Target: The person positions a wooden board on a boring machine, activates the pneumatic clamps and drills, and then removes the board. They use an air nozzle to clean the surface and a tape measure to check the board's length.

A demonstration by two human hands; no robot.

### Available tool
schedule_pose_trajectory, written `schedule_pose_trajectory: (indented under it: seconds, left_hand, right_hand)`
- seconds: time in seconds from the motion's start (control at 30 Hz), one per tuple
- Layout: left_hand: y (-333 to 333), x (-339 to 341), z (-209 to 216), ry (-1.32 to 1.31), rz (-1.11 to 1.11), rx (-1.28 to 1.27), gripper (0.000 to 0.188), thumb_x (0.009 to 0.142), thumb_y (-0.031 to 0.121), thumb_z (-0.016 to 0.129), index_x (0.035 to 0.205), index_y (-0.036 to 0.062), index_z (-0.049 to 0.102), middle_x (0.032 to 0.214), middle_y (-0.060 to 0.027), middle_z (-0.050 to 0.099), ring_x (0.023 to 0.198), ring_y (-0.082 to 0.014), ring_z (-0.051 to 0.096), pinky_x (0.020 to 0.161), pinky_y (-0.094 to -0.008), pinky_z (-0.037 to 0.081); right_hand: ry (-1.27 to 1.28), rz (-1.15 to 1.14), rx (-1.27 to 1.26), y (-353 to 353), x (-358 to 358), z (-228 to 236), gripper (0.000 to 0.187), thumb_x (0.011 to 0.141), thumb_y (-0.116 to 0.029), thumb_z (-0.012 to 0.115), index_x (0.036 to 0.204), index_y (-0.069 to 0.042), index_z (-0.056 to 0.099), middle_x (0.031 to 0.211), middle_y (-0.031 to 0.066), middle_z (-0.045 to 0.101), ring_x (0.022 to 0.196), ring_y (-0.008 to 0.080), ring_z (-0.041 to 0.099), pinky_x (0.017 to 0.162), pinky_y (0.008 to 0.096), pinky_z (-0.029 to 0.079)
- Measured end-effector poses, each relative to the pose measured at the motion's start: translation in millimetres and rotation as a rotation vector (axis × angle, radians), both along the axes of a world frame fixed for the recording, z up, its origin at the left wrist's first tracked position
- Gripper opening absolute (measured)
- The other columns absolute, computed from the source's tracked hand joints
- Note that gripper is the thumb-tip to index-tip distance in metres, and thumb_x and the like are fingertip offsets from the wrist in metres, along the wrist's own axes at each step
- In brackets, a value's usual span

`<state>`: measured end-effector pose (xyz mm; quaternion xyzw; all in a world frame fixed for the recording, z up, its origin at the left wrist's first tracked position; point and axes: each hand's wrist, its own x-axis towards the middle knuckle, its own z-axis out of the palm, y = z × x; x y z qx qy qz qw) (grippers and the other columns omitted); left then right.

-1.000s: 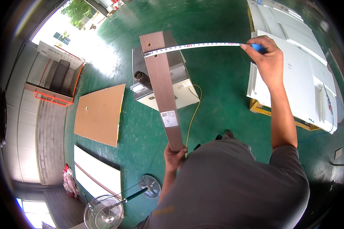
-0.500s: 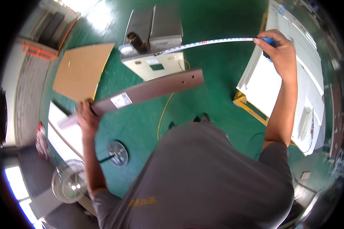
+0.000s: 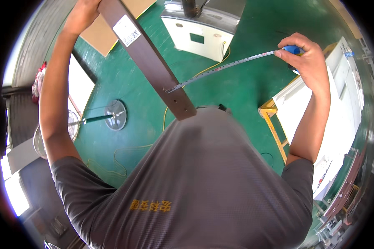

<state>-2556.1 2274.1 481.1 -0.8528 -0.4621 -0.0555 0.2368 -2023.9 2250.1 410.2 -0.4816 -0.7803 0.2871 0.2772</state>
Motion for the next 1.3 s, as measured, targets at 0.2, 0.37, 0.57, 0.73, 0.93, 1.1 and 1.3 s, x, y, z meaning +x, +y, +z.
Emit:
schedule_pose_trajectory:
  seconds: [0.2,0.37,0.57,0.73,0.93,1.1,1.3]
  left_hand:
    - [9,21,-17,0.032,-0.174,-0.066,0.039,0.087,-0.002,0.063,0.122,0.0129,0.063,0.134,-0.0096,0.06,0.144,-0.0365,0.045,0.124,-0.0667,0.026]
    - [3,24,-32,0.068,-0.203,-0.08,0.032,0.088,0.002,0.066,0.117,0.0143,0.064,0.124,-0.0067,0.062,0.13,-0.032,0.053,0.117,-0.0606,0.034]
    - [5,18,-43,0.064,-0.236,-0.162,0.033,0.084,0.0,0.067,0.114,0.0139,0.064,0.119,-0.0064,0.063,0.125,-0.0313,0.055,0.111,-0.054,0.037]
    - [1,15,-47,0.054,-0.237,-0.178,0.037,0.081,-0.004,0.069,0.113,0.0127,0.065,0.118,-0.0072,0.063,0.124,-0.0315,0.055,0.11,-0.0508,0.038]
    - [-3,16,-47,0.058,-0.237,-0.149,0.037,0.081,-0.005,0.069,0.113,0.0119,0.065,0.119,-0.0079,0.063,0.124,-0.032,0.055,0.11,-0.0492,0.038]
    - [-7,17,-53,0.011,-0.232,-0.156,0.035,0.082,-0.004,0.068,0.113,0.0115,0.065,0.12,-0.0089,0.063,0.123,-0.0328,0.055,0.111,-0.0492,0.038]
    - [-7,10,-55,-0.006,-0.229,-0.215,0.03,0.085,-0.001,0.068,0.112,0.0116,0.065,0.117,-0.009,0.064,0.122,-0.034,0.056,0.11,-0.0502,0.038]
  right_hand:
    - [-0.116,0.013,-0.115,-15,-15,-6,0.012,0.085,-0.005,0.079,0.093,-0.003,0.071,0.091,-0.001,0.06,0.081,0.0101,0.054,0.068,0.0256,0.042]
    - [-0.161,0.071,-0.093,-32,-18,-11,0.014,0.085,-0.008,0.082,0.091,-0.001,0.073,0.086,0.0011,0.063,0.075,0.0102,0.059,0.063,0.0262,0.046]
    - [-0.202,0.038,-0.135,-52,-18,-16,0.013,0.084,-0.007,0.082,0.091,-0.001,0.072,0.086,0.0018,0.062,0.075,0.0109,0.058,0.065,0.0265,0.045]
    - [-0.226,-0.008,-0.181,-55,-17,-22,0.013,0.084,-0.006,0.082,0.09,0.0,0.072,0.086,0.0023,0.061,0.074,0.0113,0.058,0.065,0.0268,0.045]
    - [-0.167,0.03,-0.126,-55,-14,-27,0.013,0.084,-0.005,0.082,0.091,-0.001,0.072,0.088,0.0028,0.062,0.079,0.0127,0.06,0.067,0.0277,0.047]
    - [-0.117,0.026,-0.097,-56,-14,-37,0.015,0.083,-0.005,0.083,0.093,-0.002,0.072,0.091,0.0032,0.063,0.083,0.0139,0.061,0.071,0.0285,0.048]
    - [-0.122,0.0,-0.156,-57,-14,-40,0.016,0.083,-0.006,0.084,0.093,-0.001,0.072,0.092,0.0037,0.063,0.085,0.0148,0.061,0.072,0.0287,0.049]
